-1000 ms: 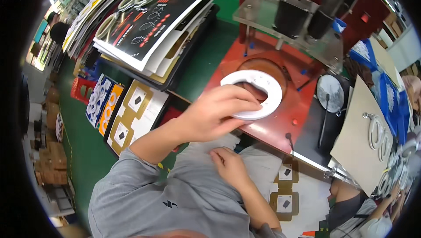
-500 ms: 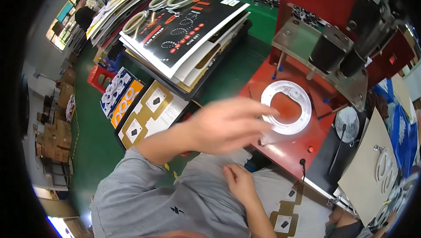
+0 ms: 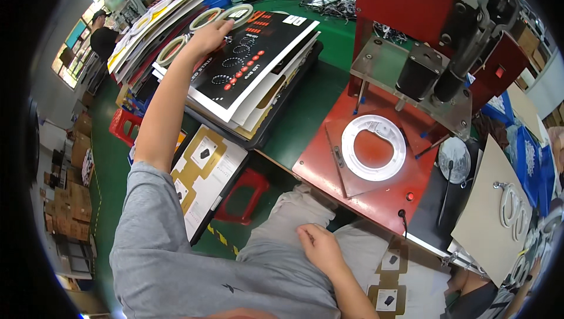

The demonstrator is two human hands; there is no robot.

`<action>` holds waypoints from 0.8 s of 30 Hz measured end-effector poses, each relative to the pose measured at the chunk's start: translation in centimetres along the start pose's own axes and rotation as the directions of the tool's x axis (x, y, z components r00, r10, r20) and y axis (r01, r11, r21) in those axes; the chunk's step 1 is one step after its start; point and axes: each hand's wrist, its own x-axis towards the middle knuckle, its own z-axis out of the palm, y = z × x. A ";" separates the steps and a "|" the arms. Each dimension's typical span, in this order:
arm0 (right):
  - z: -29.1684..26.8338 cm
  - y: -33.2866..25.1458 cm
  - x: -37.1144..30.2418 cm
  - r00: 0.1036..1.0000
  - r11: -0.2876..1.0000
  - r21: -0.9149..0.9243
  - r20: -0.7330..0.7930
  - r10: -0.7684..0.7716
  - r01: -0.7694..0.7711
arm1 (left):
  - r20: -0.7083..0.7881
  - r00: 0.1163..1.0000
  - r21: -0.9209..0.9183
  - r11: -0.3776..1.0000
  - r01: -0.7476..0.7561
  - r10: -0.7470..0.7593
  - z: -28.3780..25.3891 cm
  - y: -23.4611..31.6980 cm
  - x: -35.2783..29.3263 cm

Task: Assembling circular electronic components by applying a substance with a brush and using a manual press.

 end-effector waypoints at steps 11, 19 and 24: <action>-0.8 0.9 -0.9 1.000 1.000 0.005 -0.003 0.010 -0.010 | -0.112 0.941 -0.277 0.899 -0.338 0.319 -2.2 7.3 -9.3; -3.8 -6.0 0.6 0.969 0.871 0.433 -0.175 -0.172 0.233 | -0.413 0.594 -0.241 0.546 -0.802 0.690 -3.5 14.4 -22.2; -6.2 -10.2 1.0 0.924 0.683 0.626 -0.198 -0.326 0.375 | -0.510 0.376 -0.275 0.268 -0.923 0.773 0.1 16.7 -27.2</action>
